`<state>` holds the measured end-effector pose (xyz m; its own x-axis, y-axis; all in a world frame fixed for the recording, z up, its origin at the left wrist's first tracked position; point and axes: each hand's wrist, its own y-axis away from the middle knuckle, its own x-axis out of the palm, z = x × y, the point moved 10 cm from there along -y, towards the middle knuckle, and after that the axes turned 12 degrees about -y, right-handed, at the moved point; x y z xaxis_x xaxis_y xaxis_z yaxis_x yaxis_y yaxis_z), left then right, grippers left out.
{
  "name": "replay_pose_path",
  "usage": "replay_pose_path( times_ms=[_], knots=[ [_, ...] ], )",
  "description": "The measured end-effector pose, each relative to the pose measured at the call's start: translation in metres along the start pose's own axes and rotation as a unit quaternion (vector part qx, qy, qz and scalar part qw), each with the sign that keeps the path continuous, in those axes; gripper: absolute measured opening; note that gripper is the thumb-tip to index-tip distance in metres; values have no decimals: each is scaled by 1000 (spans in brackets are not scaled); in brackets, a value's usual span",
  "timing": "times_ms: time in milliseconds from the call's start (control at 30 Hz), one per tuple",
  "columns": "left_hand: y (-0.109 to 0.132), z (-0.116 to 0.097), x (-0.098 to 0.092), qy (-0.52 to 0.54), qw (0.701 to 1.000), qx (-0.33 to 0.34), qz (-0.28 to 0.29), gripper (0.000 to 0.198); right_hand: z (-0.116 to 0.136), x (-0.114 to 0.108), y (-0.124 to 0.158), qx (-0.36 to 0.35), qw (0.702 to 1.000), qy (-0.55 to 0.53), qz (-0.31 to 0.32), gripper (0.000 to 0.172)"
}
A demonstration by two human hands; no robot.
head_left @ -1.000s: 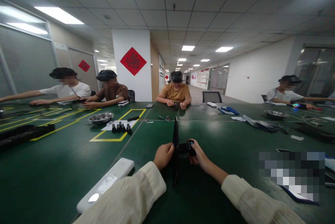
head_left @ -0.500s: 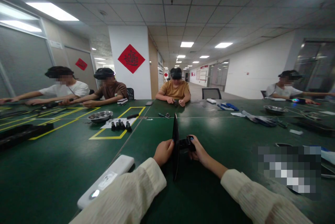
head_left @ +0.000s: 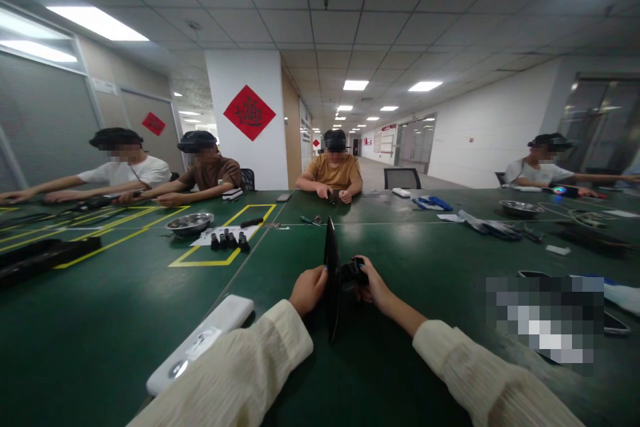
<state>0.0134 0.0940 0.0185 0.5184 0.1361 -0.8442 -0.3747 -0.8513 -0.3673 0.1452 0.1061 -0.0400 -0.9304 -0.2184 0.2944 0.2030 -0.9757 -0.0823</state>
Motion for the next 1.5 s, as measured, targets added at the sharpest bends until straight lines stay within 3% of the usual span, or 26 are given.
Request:
replay_pose_path(
  times_ms=[367, 533, 1067, 1500],
  knots=[
    [2, -1, -6, -5, 999, -30, 16, 43, 15, 10, 3, -37, 999, -12, -18, 49],
    [0, 2, -3, 7, 999, -27, 15, 43, 12, 8, 5, -6, 999, -20, -29, 45],
    [2, 1, -2, -8, 999, -42, 28, 48, 5, 1, 5, -22, 1000, 17, -12, 52],
    [3, 7, 1, -85, 992, -77, 43, 54, 16, -2, 11, -32, 998, 27, -42, 47]
  ],
)
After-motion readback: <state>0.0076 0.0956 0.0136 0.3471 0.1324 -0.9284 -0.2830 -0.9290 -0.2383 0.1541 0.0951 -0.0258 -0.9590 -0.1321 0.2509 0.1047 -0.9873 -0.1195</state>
